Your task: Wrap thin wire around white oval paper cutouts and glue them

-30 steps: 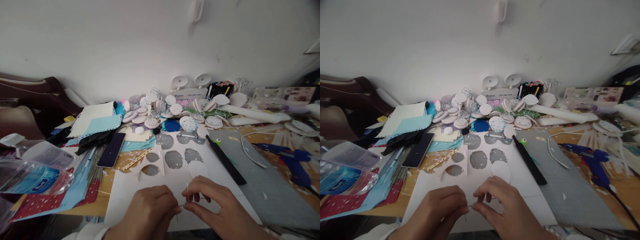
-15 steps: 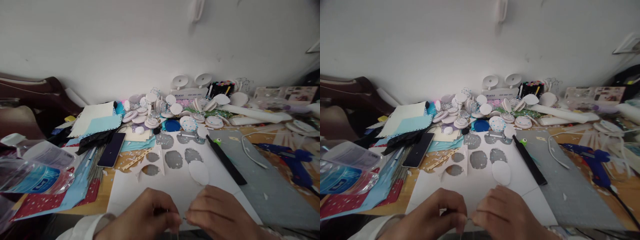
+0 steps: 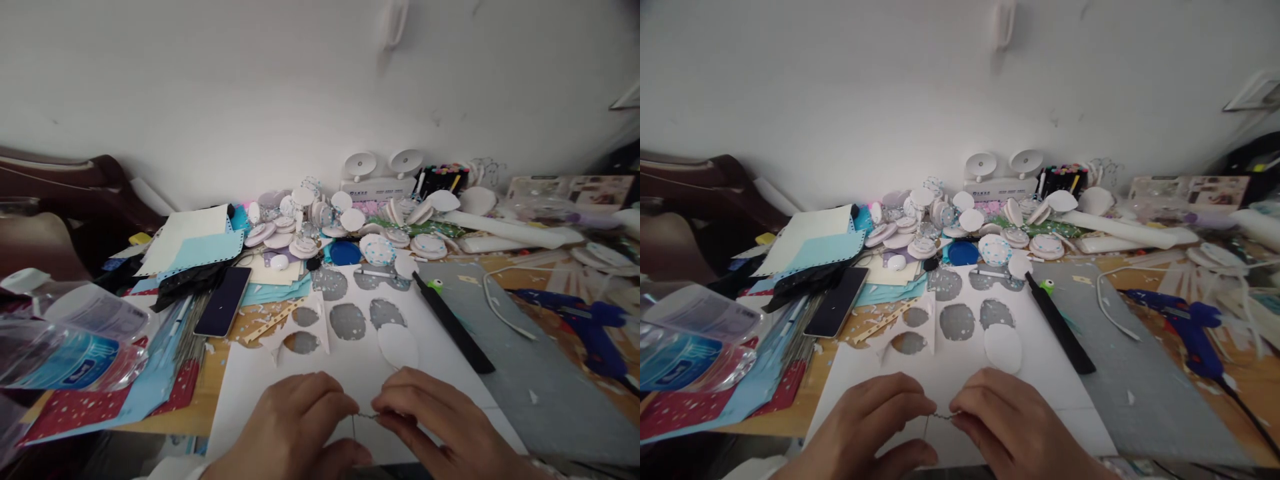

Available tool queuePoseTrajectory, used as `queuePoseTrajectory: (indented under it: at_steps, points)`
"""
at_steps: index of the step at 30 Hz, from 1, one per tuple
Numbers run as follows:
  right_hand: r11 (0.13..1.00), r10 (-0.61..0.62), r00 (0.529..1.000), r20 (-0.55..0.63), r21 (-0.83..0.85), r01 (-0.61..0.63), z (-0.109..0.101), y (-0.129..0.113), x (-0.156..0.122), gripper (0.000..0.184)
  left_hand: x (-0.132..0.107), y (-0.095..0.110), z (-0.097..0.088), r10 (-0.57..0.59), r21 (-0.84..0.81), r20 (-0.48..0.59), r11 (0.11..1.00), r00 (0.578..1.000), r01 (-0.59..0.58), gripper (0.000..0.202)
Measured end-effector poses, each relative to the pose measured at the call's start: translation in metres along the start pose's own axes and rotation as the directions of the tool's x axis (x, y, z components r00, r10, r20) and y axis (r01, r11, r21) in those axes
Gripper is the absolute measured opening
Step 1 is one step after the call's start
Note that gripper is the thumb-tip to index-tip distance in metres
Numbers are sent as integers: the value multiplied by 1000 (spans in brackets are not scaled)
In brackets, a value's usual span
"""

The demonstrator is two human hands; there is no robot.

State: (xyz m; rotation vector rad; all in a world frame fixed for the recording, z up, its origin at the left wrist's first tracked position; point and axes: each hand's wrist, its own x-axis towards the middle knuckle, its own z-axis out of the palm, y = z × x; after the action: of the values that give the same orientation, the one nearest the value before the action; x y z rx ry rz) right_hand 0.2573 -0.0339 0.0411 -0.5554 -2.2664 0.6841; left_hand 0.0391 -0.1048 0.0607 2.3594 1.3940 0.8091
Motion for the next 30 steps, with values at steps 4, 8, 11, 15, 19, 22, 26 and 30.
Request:
queuePoseTrajectory:
  at_steps: [4,8,11,15,19,22,26,30]
  points:
    - [878,-318,945,72,-353,323,-1,-3,-4,36,3,-2,2,-202,-238,115,945,973,225,23]
    - [778,-413,895,167,-445,443,0,-2,-7,45,7,-5,3,-348,-339,220,848,911,406,29]
    - [977,-116,987,114,-168,134,-3,3,-6,32,8,-7,4,-184,-264,30,947,982,185,22]
    - [955,279,895,347,-5,-296,-11,5,-4,12,7,-8,7,28,-75,-48,997,998,-31,23]
    - [927,364,813,454,-87,-366,-5,8,-4,17,4,-8,15,80,-4,-86,997,993,-81,24]
    - [977,108,952,286,-206,-49,3,11,-6,11,5,-9,17,-153,-203,-22,968,988,145,27]
    - [760,-387,908,160,-503,413,3,11,-7,36,16,-9,8,-478,-507,483,531,734,679,37]
    - [775,-378,924,52,-529,347,2,11,-6,31,21,-9,4,-493,-561,463,481,737,674,33]
